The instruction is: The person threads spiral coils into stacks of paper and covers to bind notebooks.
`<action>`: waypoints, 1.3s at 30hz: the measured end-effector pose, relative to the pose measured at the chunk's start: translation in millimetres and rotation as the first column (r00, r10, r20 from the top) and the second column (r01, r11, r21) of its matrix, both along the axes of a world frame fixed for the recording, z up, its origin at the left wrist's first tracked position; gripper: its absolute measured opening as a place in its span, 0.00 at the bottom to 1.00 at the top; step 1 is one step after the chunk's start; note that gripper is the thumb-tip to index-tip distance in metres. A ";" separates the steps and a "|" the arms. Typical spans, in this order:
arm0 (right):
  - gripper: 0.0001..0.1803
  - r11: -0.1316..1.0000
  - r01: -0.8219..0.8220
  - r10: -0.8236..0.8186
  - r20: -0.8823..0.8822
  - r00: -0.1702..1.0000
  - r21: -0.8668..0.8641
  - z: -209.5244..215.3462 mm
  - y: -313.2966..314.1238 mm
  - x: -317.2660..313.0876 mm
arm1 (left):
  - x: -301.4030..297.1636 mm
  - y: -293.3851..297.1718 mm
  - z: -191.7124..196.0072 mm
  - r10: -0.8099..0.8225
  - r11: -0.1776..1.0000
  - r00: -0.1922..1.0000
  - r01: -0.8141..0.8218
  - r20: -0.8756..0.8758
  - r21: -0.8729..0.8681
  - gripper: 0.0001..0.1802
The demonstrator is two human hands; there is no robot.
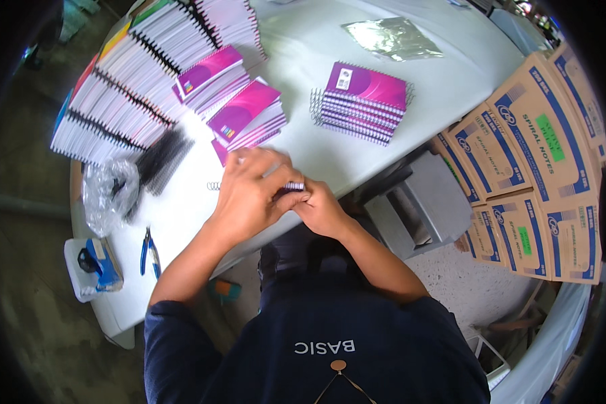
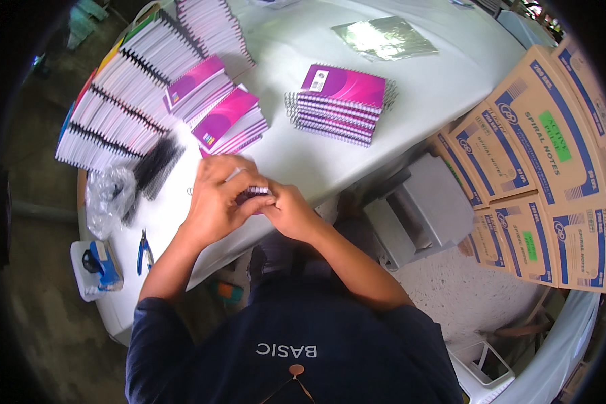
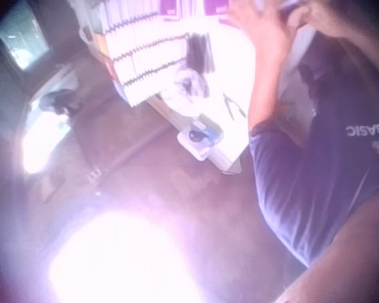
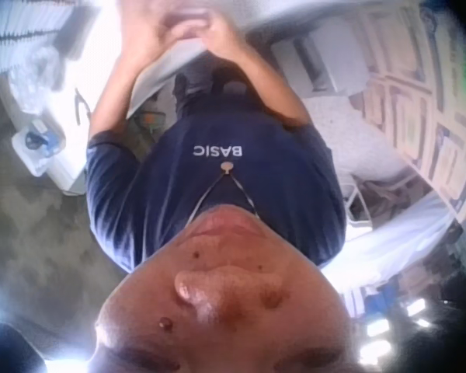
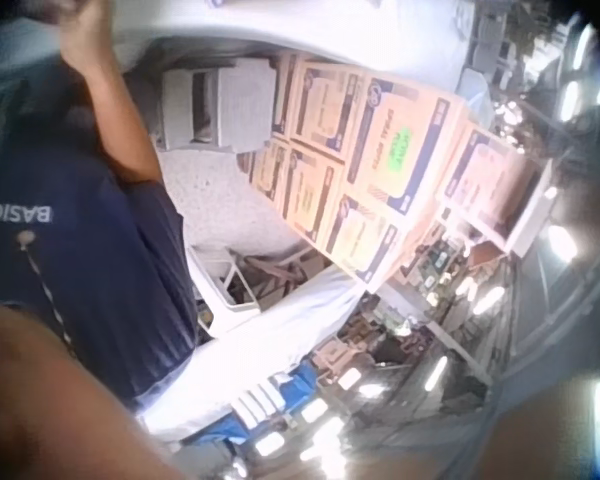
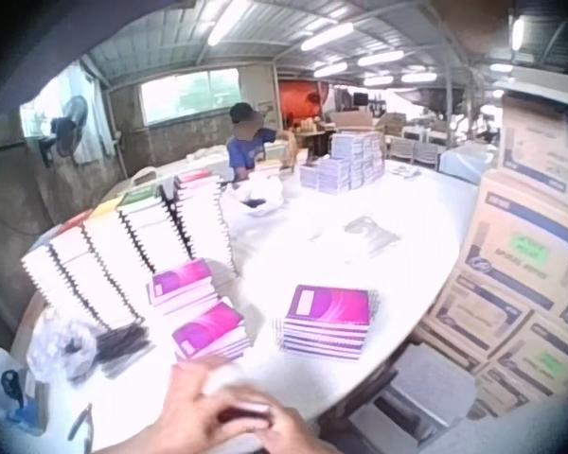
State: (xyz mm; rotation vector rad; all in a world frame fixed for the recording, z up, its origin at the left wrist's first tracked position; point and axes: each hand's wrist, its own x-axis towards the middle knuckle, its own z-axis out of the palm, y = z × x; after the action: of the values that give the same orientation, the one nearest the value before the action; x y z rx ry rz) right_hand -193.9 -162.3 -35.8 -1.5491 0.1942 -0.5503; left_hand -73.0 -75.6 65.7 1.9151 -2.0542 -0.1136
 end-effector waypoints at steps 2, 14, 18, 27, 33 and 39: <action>0.19 0.964 0.255 -0.232 0.242 0.942 -0.070 16.2 -15.6 -9.2 | -6.5 -14.8 12.8 0.300 0.800 0.951 -0.208 0.075 -0.563 0.35; 0.35 0.468 0.883 -0.858 0.233 0.458 -0.013 19.0 -138.3 -12.4 | -21.6 -171.1 -39.9 0.077 0.659 0.991 -0.134 -0.111 -0.740 0.13; 0.25 0.462 0.886 -0.865 0.232 0.445 0.025 8.4 -136.0 -7.4 | -11.4 -178.2 -68.7 0.014 0.624 0.989 -0.124 -0.148 -0.771 0.14; 0.09 0.079 0.964 -0.866 0.461 0.192 -0.254 0.6 -131.6 -18.9 | 10.9 -158.9 -54.2 0.296 0.576 0.693 -0.678 -0.657 -0.456 0.26; 0.12 0.415 0.910 -0.838 0.396 0.376 0.013 1.5 -75.2 -28.2 | 62.7 -52.0 -65.0 0.646 0.706 0.731 -0.461 0.221 -0.537 0.24; 0.18 0.606 -0.011 -0.030 0.036 0.999 0.795 18.0 -53.3 3.6 | 24.3 23.2 -38.3 0.221 0.949 0.974 -0.206 0.038 -0.240 0.18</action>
State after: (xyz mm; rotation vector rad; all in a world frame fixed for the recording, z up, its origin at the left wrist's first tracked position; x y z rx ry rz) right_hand -190.3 -215.6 -17.8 -0.6407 0.3588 -0.4127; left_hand -48.7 -52.4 27.4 1.9965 -1.7906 0.2359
